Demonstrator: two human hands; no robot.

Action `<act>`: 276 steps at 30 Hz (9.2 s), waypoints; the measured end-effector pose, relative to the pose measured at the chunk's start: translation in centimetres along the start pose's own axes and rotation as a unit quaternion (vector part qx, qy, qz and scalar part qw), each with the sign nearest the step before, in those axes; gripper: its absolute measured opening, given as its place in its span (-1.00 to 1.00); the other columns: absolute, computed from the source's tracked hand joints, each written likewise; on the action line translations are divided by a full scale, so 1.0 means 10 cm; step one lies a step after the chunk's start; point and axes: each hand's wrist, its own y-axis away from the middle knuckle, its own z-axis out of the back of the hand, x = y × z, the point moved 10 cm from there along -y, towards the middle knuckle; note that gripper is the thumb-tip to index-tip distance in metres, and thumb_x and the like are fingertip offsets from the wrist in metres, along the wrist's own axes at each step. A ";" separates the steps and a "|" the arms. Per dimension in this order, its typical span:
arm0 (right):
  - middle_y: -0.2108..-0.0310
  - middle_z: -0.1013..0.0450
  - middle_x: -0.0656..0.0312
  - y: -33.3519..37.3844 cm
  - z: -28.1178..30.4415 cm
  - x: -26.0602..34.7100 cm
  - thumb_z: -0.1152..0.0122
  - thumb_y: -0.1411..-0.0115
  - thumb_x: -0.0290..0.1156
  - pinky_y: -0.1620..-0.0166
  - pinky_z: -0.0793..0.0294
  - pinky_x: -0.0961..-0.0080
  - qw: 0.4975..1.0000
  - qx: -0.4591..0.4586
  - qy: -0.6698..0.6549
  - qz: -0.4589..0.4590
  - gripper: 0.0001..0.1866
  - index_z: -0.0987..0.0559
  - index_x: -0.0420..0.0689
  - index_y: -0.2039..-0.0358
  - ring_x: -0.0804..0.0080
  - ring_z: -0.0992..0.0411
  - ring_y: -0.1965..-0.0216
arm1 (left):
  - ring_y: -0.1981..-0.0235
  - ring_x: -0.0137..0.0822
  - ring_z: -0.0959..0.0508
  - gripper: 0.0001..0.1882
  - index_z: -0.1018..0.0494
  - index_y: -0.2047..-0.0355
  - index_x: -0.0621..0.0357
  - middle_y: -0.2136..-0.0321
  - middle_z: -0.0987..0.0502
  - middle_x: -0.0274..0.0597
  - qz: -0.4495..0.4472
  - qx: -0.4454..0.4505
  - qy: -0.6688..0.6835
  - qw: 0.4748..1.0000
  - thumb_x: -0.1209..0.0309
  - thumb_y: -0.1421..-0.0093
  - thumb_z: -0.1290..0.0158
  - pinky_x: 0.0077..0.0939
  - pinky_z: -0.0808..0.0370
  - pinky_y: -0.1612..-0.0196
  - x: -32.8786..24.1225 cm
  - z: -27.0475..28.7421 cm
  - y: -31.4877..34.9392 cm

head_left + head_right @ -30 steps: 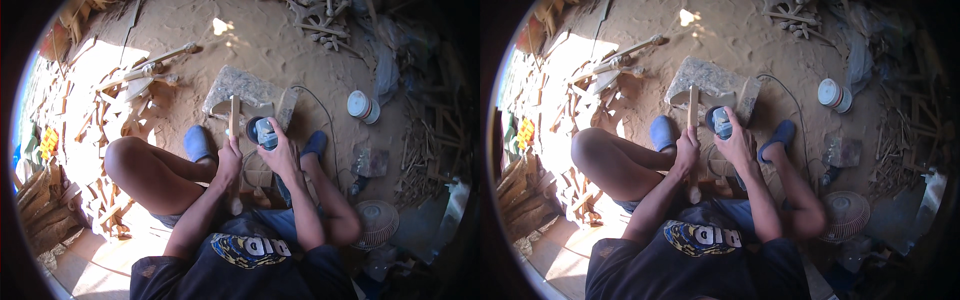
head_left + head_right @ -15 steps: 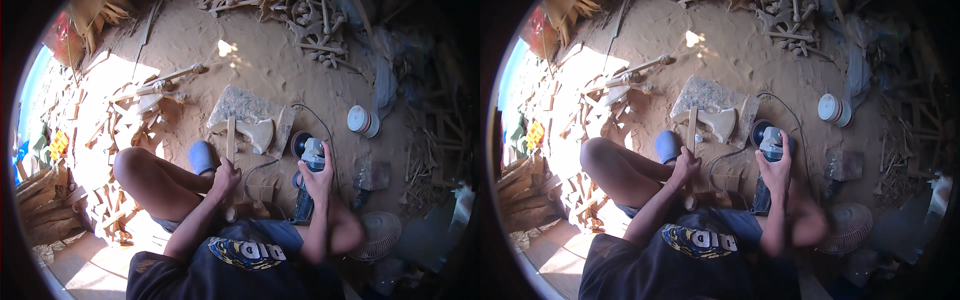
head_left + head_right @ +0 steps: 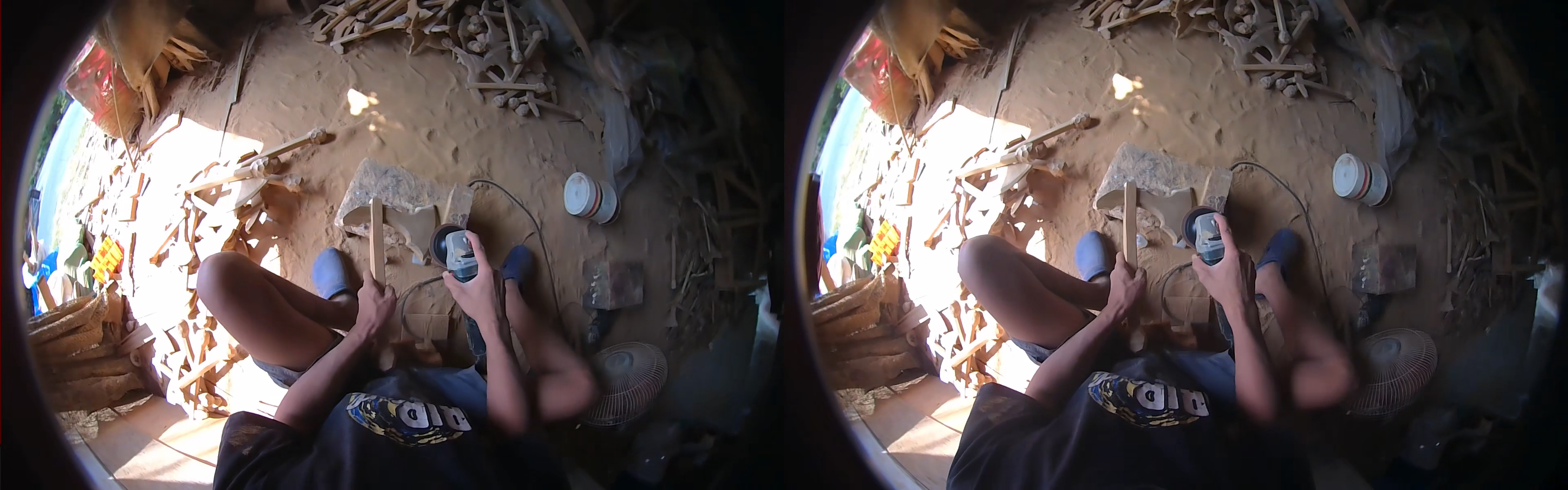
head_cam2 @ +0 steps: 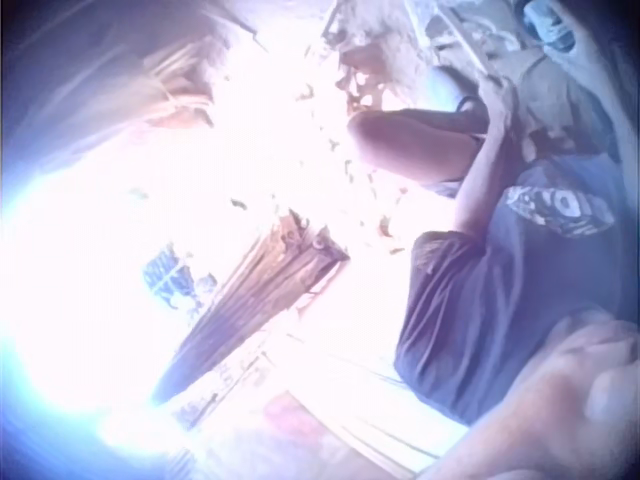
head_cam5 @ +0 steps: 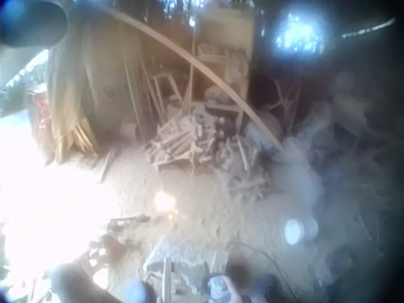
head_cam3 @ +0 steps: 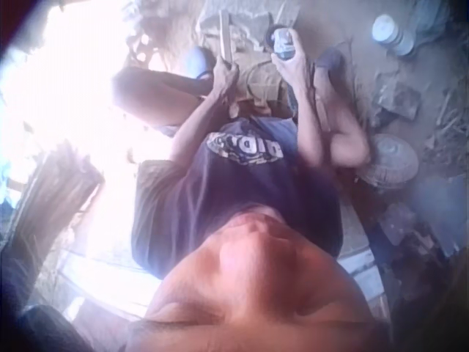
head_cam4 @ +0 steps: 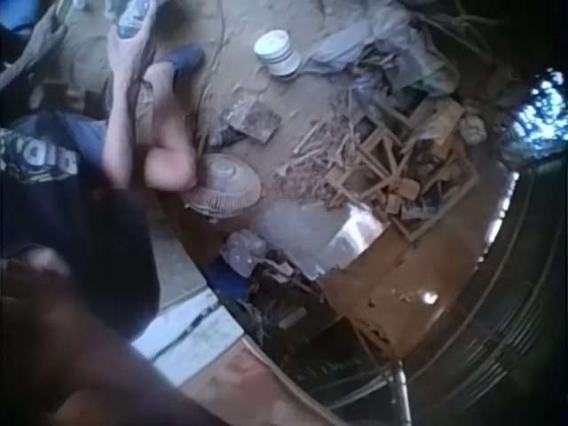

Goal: The person sands the surface of a wooden axe prop using a power sander and applies glue from a small bottle to a joint.

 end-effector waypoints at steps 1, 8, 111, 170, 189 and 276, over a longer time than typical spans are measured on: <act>-0.14 -0.62 -0.10 -0.04 -0.08 0.08 -0.47 -0.12 -0.44 -0.20 -0.59 0.20 1.000 0.011 0.017 0.008 -0.10 -0.33 -0.05 -0.48 0.08 -0.65 -0.14 | 0.49 0.21 -0.63 -0.70 -0.26 0.09 0.31 0.49 -0.56 0.20 0.000 0.002 0.003 1.000 0.45 -0.32 -0.12 0.03 -0.52 0.41 0.00 -0.04 0.02; -0.19 -0.59 -0.11 -0.25 -0.66 0.10 -0.50 -0.11 -0.42 -0.23 -0.57 0.23 0.997 0.028 -0.063 0.046 -0.08 -0.33 -0.03 -0.49 0.06 -0.62 -0.18 | 0.44 0.41 -0.61 -0.71 -0.14 0.10 0.33 0.53 -0.52 0.35 -0.055 -0.008 -0.020 0.998 0.51 -0.35 -0.05 0.24 -0.47 0.41 -0.12 -0.12 0.07; 0.03 -0.66 -0.22 -0.05 -0.15 -0.47 -0.47 -0.15 -0.23 0.05 -0.62 -0.24 0.967 0.020 0.226 -0.115 -0.04 -0.24 0.28 -0.55 -0.36 -0.65 0.12 | 0.50 -0.10 -0.65 -0.66 -0.58 -0.07 0.06 0.41 -0.62 -0.02 -0.222 0.050 -0.052 0.972 0.24 -0.36 -0.30 -0.20 -0.54 0.53 0.39 -0.54 -1.25; -0.05 -0.65 -0.17 -0.23 -0.06 -0.66 -0.46 -0.14 -0.26 -0.03 -0.63 -0.12 0.990 0.003 0.115 -0.082 -0.10 -0.31 0.28 -0.50 -0.32 -0.63 -0.01 | 0.38 0.18 -0.75 -0.34 -0.51 0.24 0.28 0.45 -0.70 0.14 -0.185 0.006 -0.195 0.963 -0.18 -0.26 -0.37 -0.04 -0.65 0.31 -0.70 0.01 -1.25; 0.00 -0.65 -0.20 -0.29 0.28 -0.59 -0.48 -0.12 -0.30 -0.03 -0.64 -0.03 0.980 -0.050 0.162 -0.106 -0.10 -0.36 0.24 -0.50 -0.29 -0.63 -0.01 | 0.49 0.27 -0.70 -0.36 -0.46 0.28 0.19 0.54 -0.67 0.14 -0.234 -0.044 -0.214 0.947 -0.21 -0.29 -0.32 0.05 -0.62 0.44 -0.80 0.03 -1.13; 0.01 -0.68 -0.12 0.33 -0.16 -0.68 -0.53 -0.12 -0.30 0.17 -0.69 -0.06 0.980 -0.107 0.164 0.038 -0.08 -0.37 0.28 -0.51 -0.20 -0.68 0.18 | 0.25 0.19 -0.67 -0.57 -0.40 0.16 0.11 0.47 -0.61 -0.02 -0.327 0.334 -0.434 0.770 0.46 0.12 -0.15 0.43 -0.31 -0.17 -0.67 -1.43 -1.29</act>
